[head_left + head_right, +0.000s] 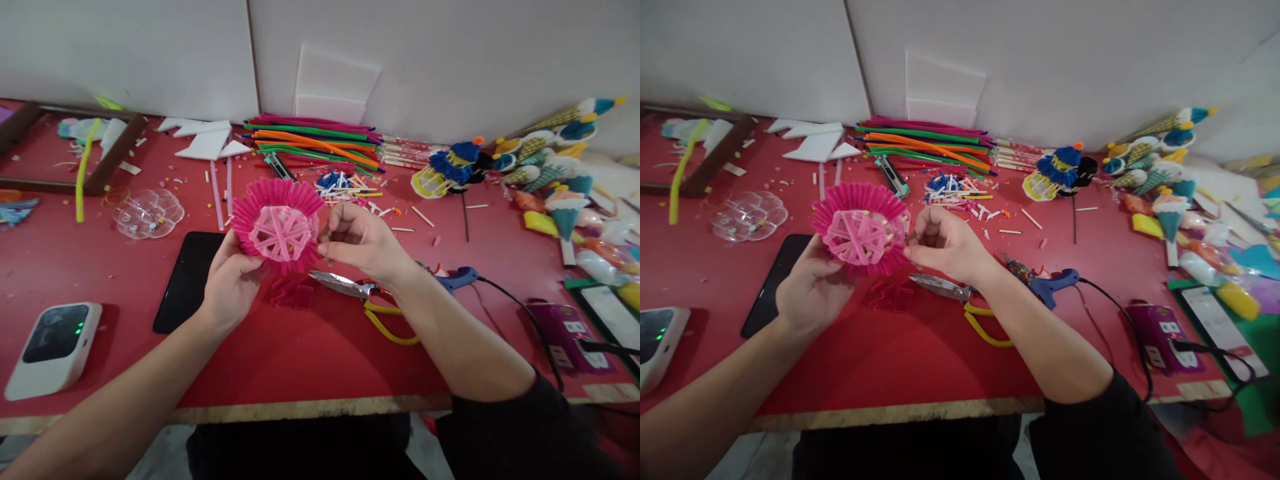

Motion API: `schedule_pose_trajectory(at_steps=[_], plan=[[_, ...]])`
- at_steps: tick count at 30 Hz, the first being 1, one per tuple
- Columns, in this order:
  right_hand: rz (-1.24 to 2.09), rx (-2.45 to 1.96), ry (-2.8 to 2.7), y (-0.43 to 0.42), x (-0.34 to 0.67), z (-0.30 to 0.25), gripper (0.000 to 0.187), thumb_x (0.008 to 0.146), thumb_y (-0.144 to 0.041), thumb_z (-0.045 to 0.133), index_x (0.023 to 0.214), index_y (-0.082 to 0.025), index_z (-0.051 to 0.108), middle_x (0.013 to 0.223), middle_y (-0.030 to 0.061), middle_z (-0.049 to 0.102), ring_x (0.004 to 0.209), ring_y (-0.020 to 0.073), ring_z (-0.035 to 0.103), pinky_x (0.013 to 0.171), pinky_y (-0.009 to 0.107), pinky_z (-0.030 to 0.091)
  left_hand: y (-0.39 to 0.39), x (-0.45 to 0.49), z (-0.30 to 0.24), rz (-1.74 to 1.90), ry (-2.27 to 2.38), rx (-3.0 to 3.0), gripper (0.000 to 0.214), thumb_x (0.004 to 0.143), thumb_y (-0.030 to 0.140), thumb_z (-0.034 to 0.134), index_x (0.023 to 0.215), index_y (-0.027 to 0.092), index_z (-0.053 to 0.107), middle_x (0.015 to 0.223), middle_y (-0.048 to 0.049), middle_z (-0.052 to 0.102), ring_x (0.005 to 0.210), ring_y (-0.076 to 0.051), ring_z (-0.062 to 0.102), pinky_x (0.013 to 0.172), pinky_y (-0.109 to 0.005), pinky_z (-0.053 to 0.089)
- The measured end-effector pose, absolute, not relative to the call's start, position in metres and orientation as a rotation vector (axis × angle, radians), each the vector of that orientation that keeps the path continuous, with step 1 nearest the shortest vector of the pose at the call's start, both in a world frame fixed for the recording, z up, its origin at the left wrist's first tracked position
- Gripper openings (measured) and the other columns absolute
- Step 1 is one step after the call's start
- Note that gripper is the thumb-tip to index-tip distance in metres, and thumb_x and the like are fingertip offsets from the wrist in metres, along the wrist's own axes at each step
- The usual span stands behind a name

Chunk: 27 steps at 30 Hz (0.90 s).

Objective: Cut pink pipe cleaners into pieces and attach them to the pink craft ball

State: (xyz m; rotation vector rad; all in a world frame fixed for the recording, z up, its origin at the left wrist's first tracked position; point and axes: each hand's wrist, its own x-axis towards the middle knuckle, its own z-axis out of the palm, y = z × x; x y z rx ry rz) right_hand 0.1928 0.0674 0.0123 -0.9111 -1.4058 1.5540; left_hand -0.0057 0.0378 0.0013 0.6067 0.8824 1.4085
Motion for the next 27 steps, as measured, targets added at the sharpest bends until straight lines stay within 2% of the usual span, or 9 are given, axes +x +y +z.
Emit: schedule_pose_trajectory(at_steps=[7, 10, 21, 27], plan=[[1.489, -0.934, -1.385, 0.0645, 0.1866, 0.0124, 0.032, 0.065, -0.016, 0.073, 0.078, -0.023, 0.045, 0.066, -0.0071, 0.059, 0.058, 0.0073, 0.054, 0.053, 0.023, 0.043, 0.0359, -0.0036, 0.0041, 1.429, 0.893, 0.607, 0.031, 0.052, 0.006, 0.062, 0.076, 0.023, 0.071, 0.073, 0.0027, 0.065, 0.066, -0.013, 0.058, 0.059, -0.021, 0.049], [1.454, -0.938, -1.383, 0.0639, 0.1857, 0.0127, 0.031, 0.064, -0.016, 0.072, 0.078, -0.023, 0.046, 0.065, -0.0075, 0.058, 0.056, 0.0074, 0.053, 0.052, 0.023, 0.041, 0.0352, -0.0027, 0.0053, 1.428, 0.885, 0.591, 0.032, 0.052, 0.005, 0.063, 0.077, 0.023, 0.073, 0.075, 0.0027, 0.067, 0.07, -0.013, 0.06, 0.063, -0.022, 0.051], [1.487, -1.01, -1.403, 0.0665, 0.189, 0.0104, 0.032, 0.061, -0.016, 0.068, 0.078, -0.024, 0.043, 0.064, -0.0091, 0.053, 0.056, 0.0066, 0.046, 0.053, 0.024, 0.037, 0.0353, -0.0032, 0.0018, 1.405, 0.861, 0.605, 0.03, 0.053, 0.008, 0.066, 0.077, 0.023, 0.074, 0.072, 0.0025, 0.068, 0.065, -0.011, 0.06, 0.061, -0.021, 0.051], [1.491, -1.028, -1.376, 0.0665, 0.1876, 0.0105, 0.031, 0.058, -0.016, 0.068, 0.077, -0.023, 0.045, 0.063, -0.0089, 0.052, 0.056, 0.0069, 0.045, 0.054, 0.025, 0.036, 0.0339, 0.0004, 0.0068, 1.398, 0.856, 0.577, 0.03, 0.054, 0.006, 0.063, 0.077, 0.024, 0.073, 0.079, 0.0027, 0.07, 0.071, -0.013, 0.064, 0.062, -0.021, 0.052]])
